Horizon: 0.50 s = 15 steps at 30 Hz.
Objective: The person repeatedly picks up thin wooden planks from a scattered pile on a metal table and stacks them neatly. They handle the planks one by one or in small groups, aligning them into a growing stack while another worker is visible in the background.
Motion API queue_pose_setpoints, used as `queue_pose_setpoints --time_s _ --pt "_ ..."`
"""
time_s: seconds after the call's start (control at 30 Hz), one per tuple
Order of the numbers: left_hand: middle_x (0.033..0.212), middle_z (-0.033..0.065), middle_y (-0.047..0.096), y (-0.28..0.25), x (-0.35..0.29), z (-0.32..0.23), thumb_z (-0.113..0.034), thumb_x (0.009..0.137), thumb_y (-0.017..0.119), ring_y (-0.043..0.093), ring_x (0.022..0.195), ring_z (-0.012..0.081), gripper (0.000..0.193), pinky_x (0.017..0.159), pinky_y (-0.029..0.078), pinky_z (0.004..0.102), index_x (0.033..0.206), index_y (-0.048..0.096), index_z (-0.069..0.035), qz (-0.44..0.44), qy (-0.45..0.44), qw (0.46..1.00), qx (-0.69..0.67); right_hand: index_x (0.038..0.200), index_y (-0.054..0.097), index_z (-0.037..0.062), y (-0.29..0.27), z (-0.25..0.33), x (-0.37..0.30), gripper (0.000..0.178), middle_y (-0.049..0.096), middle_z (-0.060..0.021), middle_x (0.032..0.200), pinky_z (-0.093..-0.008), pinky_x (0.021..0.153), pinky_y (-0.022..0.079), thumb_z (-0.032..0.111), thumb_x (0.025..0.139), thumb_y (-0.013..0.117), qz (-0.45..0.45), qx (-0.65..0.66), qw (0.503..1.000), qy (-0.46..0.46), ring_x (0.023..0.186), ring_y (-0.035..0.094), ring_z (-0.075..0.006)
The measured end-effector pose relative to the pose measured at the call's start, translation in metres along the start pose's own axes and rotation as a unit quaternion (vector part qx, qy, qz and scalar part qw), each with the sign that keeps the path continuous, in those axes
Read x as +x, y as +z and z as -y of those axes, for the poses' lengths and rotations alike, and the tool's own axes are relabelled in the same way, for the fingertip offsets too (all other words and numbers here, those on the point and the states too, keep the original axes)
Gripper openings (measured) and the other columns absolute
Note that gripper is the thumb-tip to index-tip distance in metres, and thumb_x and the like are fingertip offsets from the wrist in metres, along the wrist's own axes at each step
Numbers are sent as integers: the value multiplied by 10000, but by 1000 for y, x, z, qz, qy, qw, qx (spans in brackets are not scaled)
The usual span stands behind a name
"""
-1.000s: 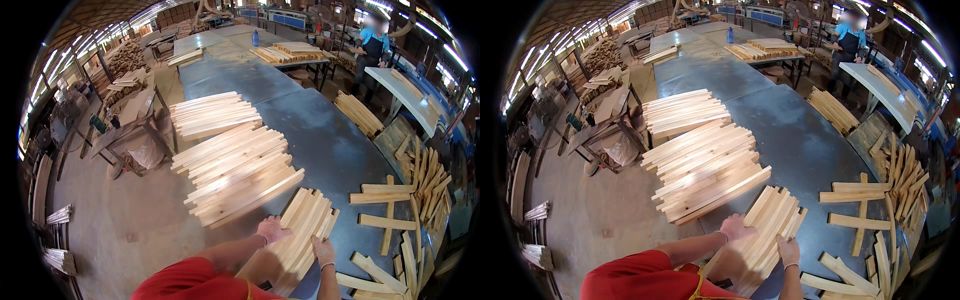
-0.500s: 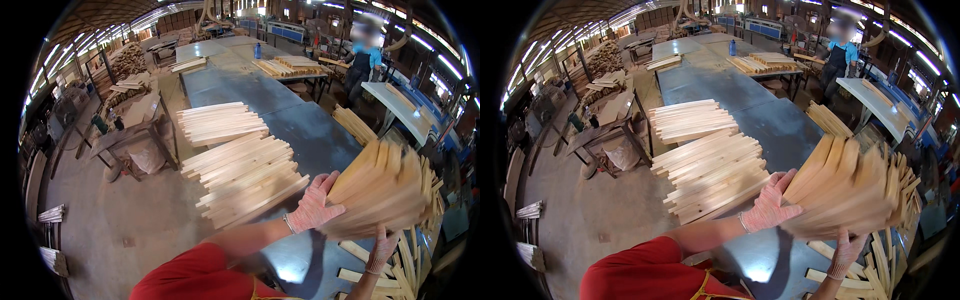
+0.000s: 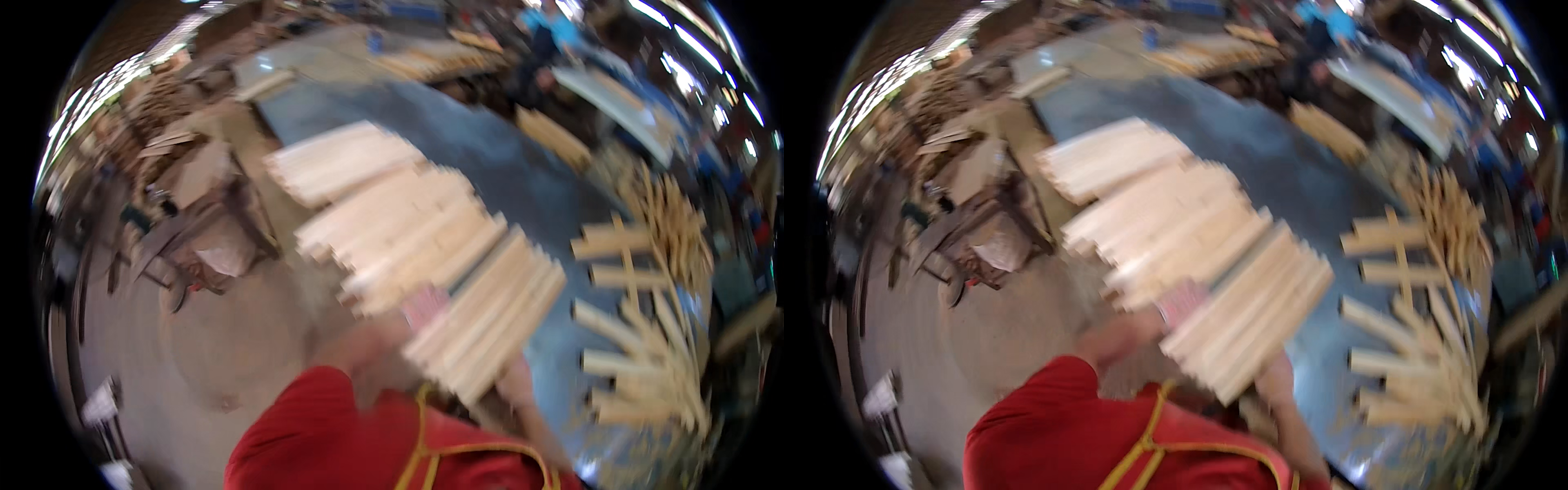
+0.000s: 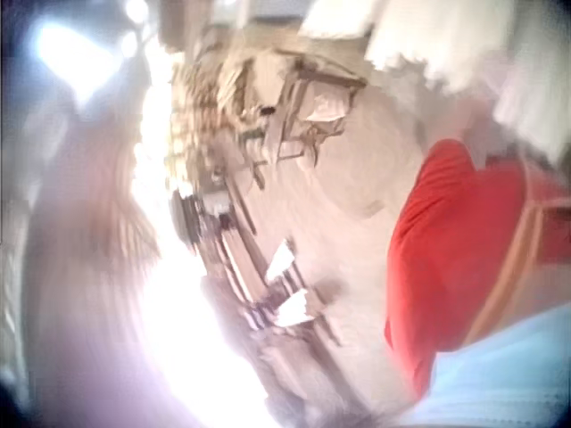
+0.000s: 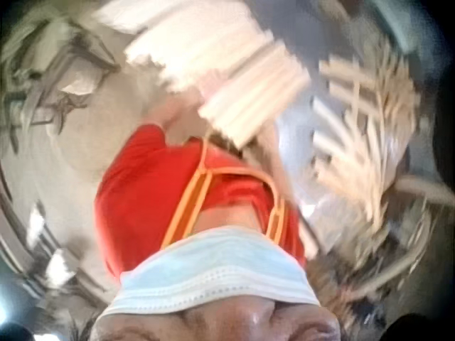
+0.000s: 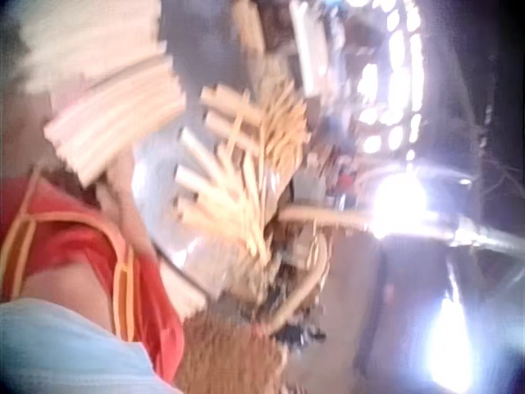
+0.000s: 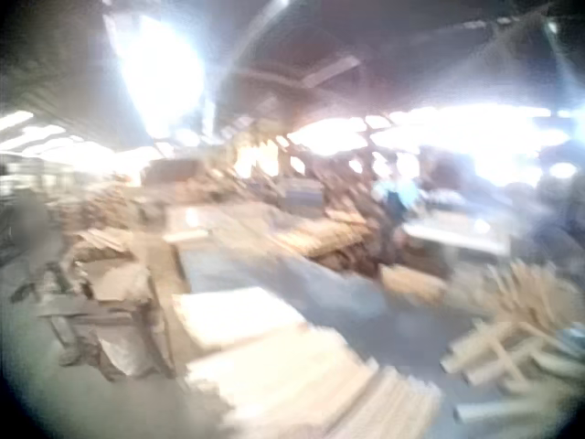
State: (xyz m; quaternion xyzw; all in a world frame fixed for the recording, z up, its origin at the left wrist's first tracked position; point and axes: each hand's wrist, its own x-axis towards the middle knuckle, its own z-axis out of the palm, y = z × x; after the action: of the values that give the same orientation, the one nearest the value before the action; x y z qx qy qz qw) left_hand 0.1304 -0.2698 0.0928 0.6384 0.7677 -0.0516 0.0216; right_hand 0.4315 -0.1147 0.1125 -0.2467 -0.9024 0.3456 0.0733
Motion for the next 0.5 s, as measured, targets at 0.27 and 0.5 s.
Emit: queue_pose_setpoints --time_s 0.27,0.5 --pt "1254 112 603 -39 -61 -15 -202 885 648 571 1216 316 296 1009 500 457 1161 636 -98 -175 -73 978 -84 1462 475 -28 -28 -39 20 755 715 -165 917 -431 738 574 407 912 753 54 186 938 287 797 694 -325" --pt "1406 150 560 -37 -58 -118 -415 820 799 464 1395 391 691 1154 412 535 1377 613 -50 -166 -57 967 -185 1546 411 -44 -18 -7 69 944 709 -197 937 -394 723 580 472 871 821 245 203 914 251 748 688 -254"
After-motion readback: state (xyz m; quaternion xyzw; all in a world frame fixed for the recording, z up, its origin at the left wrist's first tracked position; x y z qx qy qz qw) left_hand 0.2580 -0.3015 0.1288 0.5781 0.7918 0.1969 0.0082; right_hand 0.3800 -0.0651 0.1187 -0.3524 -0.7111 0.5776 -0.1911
